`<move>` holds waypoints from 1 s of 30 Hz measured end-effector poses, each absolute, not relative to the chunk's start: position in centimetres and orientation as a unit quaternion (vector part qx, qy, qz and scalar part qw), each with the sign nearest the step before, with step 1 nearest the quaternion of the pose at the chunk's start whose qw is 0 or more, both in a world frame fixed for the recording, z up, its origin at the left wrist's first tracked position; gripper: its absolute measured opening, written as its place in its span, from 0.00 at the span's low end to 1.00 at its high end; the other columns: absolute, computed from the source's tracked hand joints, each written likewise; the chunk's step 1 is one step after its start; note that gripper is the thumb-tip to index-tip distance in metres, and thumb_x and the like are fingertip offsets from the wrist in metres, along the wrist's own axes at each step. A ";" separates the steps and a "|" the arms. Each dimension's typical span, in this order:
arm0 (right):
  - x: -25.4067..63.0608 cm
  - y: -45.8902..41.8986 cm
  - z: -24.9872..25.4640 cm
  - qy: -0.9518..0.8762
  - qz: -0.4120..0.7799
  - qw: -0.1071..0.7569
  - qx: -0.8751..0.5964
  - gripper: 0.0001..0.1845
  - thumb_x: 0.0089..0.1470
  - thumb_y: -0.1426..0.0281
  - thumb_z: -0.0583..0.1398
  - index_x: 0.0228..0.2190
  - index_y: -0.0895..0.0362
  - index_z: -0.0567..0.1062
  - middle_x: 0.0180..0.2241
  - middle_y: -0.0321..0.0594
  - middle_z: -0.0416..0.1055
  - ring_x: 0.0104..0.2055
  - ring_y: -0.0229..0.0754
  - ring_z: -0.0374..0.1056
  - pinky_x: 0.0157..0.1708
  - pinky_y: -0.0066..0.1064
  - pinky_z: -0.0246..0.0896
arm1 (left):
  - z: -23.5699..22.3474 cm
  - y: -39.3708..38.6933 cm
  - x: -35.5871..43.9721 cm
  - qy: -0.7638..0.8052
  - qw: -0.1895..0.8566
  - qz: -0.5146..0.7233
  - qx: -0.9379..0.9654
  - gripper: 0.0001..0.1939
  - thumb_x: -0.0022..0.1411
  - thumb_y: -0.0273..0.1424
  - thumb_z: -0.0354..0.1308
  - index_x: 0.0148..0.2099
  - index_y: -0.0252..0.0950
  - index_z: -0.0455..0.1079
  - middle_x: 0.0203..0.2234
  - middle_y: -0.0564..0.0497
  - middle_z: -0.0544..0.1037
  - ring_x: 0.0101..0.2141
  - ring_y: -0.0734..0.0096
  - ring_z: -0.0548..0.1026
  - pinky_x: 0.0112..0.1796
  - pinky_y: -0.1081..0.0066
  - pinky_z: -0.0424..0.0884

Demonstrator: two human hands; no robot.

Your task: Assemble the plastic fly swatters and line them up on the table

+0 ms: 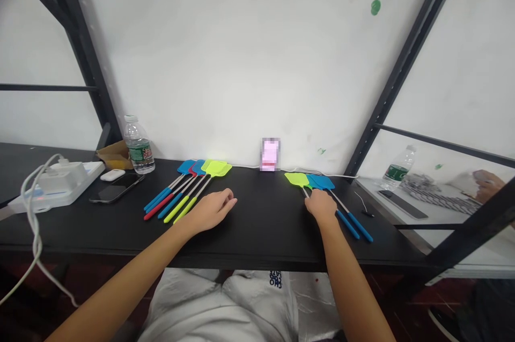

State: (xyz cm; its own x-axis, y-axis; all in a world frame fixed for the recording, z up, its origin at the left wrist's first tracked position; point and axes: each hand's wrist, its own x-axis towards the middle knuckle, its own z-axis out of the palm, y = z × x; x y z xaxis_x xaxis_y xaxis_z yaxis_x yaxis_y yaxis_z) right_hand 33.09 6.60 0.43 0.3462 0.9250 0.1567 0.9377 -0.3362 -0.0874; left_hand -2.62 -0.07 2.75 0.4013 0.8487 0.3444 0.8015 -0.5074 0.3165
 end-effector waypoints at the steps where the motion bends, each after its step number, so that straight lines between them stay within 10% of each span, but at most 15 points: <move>1: 33.1 6.6 0.4 -0.568 -0.038 0.082 -0.818 0.15 0.50 0.65 0.57 0.37 0.60 0.77 0.39 0.56 0.73 0.43 0.57 0.72 0.37 0.40 0.64 | 2.7 0.0 -2.6 0.494 0.051 0.235 0.836 0.16 0.69 0.43 0.39 0.39 0.39 0.62 0.28 0.51 0.74 0.32 0.64 0.74 0.31 0.70 0.61; 18: 32.6 6.1 0.8 -0.542 -0.065 0.124 -0.829 0.16 0.55 0.63 0.55 0.36 0.60 0.76 0.38 0.56 0.74 0.41 0.57 0.72 0.36 0.39 0.64 | 4.3 0.9 -5.8 0.644 -0.114 0.182 0.734 0.13 0.64 0.39 0.49 0.41 0.34 0.65 0.39 0.40 0.75 0.43 0.56 0.73 0.40 0.65 0.66; 30: 25.9 5.0 0.8 -0.637 -0.169 0.150 -0.737 0.14 0.60 0.66 0.51 0.32 0.59 0.73 0.33 0.49 0.74 0.36 0.47 0.71 0.32 0.31 0.56 | 4.3 2.8 -9.4 0.704 0.003 0.029 0.710 0.14 0.53 0.38 0.57 0.37 0.34 0.72 0.40 0.36 0.77 0.42 0.46 0.75 0.39 0.57 0.70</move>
State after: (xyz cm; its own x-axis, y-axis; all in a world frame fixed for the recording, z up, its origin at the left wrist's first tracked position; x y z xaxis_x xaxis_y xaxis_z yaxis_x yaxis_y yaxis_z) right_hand 25.92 5.01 0.76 0.1309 0.8880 0.4407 0.9897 -0.1433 -0.0053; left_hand -9.43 2.76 4.33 0.0071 0.9993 0.0369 0.9989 -0.0088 0.0453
